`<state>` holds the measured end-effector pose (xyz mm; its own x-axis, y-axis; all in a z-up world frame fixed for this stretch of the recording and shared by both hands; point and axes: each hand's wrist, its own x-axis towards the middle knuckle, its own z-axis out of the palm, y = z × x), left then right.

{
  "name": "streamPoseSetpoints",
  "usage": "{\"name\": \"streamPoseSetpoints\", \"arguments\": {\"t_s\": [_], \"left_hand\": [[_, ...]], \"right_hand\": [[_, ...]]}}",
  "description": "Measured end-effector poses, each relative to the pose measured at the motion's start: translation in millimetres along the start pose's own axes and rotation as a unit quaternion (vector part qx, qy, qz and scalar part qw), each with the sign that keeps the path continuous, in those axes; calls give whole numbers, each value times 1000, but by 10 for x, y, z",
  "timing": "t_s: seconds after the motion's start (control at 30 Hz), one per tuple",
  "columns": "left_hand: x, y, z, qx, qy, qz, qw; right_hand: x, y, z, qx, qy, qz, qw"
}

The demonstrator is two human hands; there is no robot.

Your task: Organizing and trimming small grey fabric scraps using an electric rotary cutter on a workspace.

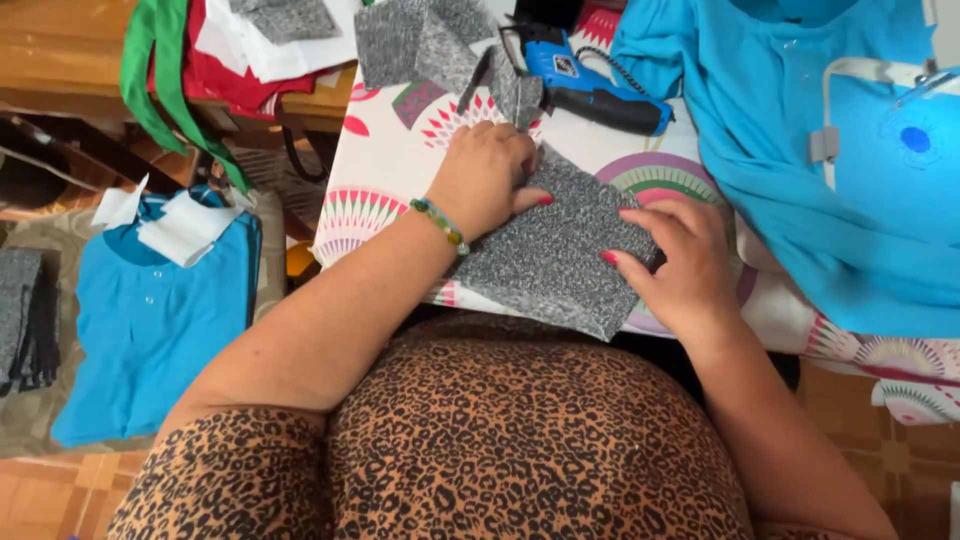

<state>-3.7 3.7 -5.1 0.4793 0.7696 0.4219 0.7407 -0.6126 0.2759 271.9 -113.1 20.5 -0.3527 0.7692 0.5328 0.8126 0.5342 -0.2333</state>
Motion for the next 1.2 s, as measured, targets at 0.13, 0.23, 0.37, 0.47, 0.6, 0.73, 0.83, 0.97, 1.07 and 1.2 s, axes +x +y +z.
{"name": "streamPoseSetpoints", "arguments": {"t_s": [0.13, 0.23, 0.37, 0.47, 0.6, 0.73, 0.83, 0.97, 1.07, 1.2], "left_hand": [[15, -21, -31, -12, -1, -21, 1000], [27, -17, 23, -47, -15, -20, 999], [30, 2, -66, -121, 34, 26, 992], [73, 14, -195, -168, 50, 60, 983], [21, 80, -262, -207, 61, 78, 973], [-61, 337, -786, -272, 67, 85, 956], [-106, 547, -1250, -397, 93, 111, 906], [-132, 661, -1842, -292, 181, 132, 930], [-173, 510, -2145, -179, 257, 125, 941], [-272, 67, -2311, -92, 312, 36, 945]], "right_hand": [[-76, 46, 36, 18, 57, -49, 997], [-149, 58, 27, 93, 46, 70, 992], [-140, 19, -9, 158, 8, 133, 978], [-127, 79, 14, 136, 6, 110, 985], [-66, -19, -33, 135, -26, 67, 988], [-62, -48, -64, 134, -66, 150, 977], [-70, 2, -8, 144, -115, 60, 981], [-2, -82, 9, 176, -108, 7, 978], [54, -177, -152, 199, -133, 134, 962], [14, 11, -306, 369, -114, 224, 895]]}}
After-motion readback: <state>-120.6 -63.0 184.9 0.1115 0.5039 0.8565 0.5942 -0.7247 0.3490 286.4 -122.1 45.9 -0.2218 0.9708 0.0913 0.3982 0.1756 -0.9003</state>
